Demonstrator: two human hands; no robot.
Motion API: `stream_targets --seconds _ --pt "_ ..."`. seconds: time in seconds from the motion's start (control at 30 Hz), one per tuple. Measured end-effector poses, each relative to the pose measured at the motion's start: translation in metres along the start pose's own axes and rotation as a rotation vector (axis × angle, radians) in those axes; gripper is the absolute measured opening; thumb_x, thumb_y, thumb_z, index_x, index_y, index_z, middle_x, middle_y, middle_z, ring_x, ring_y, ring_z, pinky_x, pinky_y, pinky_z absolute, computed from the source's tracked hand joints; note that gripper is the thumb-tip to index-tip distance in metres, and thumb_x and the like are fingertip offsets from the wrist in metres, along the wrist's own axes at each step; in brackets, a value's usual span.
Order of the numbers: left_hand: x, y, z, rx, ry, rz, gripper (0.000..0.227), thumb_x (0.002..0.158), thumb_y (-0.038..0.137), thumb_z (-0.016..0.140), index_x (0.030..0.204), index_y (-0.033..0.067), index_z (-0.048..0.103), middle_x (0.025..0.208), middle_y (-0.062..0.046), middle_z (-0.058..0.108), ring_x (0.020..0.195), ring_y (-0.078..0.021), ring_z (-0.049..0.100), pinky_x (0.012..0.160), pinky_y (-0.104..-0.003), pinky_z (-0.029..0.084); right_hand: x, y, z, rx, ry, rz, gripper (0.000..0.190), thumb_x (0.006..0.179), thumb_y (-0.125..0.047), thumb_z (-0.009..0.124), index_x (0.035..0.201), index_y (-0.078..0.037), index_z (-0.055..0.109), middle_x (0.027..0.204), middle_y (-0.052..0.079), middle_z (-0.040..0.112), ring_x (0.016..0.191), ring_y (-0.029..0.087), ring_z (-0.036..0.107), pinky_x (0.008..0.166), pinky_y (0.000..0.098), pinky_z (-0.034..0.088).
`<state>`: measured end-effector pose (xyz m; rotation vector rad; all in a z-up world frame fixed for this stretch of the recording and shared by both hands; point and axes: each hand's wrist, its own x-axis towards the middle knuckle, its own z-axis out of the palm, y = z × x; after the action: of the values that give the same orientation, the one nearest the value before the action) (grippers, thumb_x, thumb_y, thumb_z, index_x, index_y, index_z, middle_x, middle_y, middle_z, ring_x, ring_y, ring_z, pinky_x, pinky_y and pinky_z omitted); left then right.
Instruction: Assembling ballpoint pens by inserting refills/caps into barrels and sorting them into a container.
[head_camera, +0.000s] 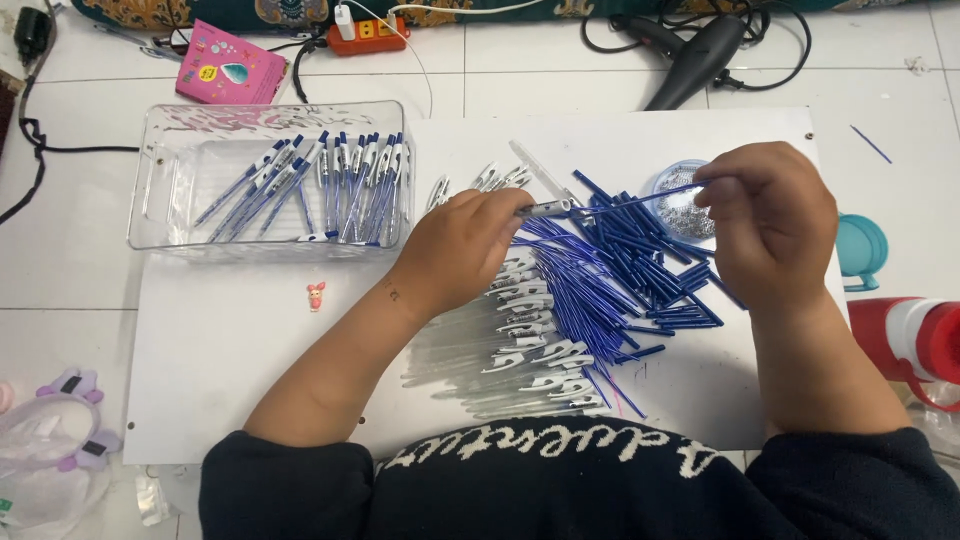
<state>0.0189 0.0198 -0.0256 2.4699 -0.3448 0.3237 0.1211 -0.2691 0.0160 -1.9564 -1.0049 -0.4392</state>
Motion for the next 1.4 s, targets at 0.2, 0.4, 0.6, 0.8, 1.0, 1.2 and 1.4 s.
stream_targets --seconds 0.2,0.4,0.6,0.8,1.0,1.2,1.4 --pt "-0.001 -0.007 0.005 -0.023 -0.003 0.043 0.020 0.105 0.015 0.054 0.124 0.0119 0.058 0.092 -0.007 0.066 0.081 -0.0283 0.060 0.057 -0.041 0.046 -0.004 0.002 0.007 0.210 0.159 0.038 0.015 0.114 0.017 0.043 0.109 0.012 0.056 0.102 0.026 0.058 0.077 0.028 0.062 0.073 0.0345 0.050" --pt "0.000 -0.004 0.005 -0.070 -0.057 0.007 0.021 0.104 0.016 0.054 0.124 0.0121 0.059 0.099 -0.007 0.069 0.089 -0.0294 0.063 0.062 -0.043 0.050 -0.004 0.007 0.009 0.232 0.128 0.088 0.015 0.113 0.013 0.043 0.110 0.010 0.058 0.101 0.023 0.060 0.077 0.026 0.064 0.074 0.0334 0.052" --pt "-0.001 -0.006 0.012 -0.100 -0.087 0.027 0.026 0.104 0.016 0.053 0.128 0.0100 0.059 0.098 -0.012 0.068 0.087 -0.0297 0.064 0.059 -0.042 0.049 0.003 0.012 0.012 0.090 -0.036 -0.071 0.011 0.110 0.005 0.055 0.107 0.006 0.066 0.090 0.017 0.067 0.087 0.031 0.065 0.085 0.0427 0.053" --pt "0.004 -0.002 0.007 -0.114 -0.043 0.070 0.027 0.107 0.019 0.045 0.127 0.0075 0.060 0.101 -0.014 0.074 0.098 -0.0339 0.071 0.087 -0.044 0.058 0.022 0.007 0.018 0.100 -0.226 -0.083 0.026 0.092 0.007 0.073 0.118 0.005 0.075 0.093 0.021 0.075 0.075 0.035 0.070 0.066 0.0431 0.057" --pt "0.005 0.001 0.018 -0.145 -0.084 0.085 0.027 0.108 0.020 0.047 0.128 0.0066 0.060 0.104 -0.015 0.074 0.100 -0.0344 0.071 0.087 -0.044 0.058 0.053 -0.015 0.011 -0.322 -0.609 0.307 0.024 0.090 -0.007 0.075 0.111 0.002 0.077 0.101 0.024 0.078 0.092 0.042 0.074 0.079 0.0529 0.059" --pt "-0.001 -0.012 0.027 0.013 0.025 0.160 0.026 0.106 0.019 0.049 0.128 0.0089 0.061 0.100 -0.013 0.072 0.094 -0.0327 0.070 0.081 -0.042 0.058 0.022 0.025 0.048 -0.530 -0.869 0.351 0.021 0.093 -0.023 0.069 0.108 -0.012 0.079 0.096 0.010 0.078 0.091 0.029 0.075 0.077 0.0380 0.061" --pt "-0.001 -0.028 0.040 0.124 0.097 0.170 0.025 0.104 0.015 0.050 0.126 0.0111 0.062 0.093 -0.010 0.071 0.086 -0.0284 0.071 0.076 -0.038 0.058 0.011 0.039 0.057 -0.532 -0.876 0.284 0.021 0.097 -0.024 0.065 0.108 -0.011 0.077 0.097 0.010 0.076 0.097 0.029 0.073 0.080 0.0380 0.061"
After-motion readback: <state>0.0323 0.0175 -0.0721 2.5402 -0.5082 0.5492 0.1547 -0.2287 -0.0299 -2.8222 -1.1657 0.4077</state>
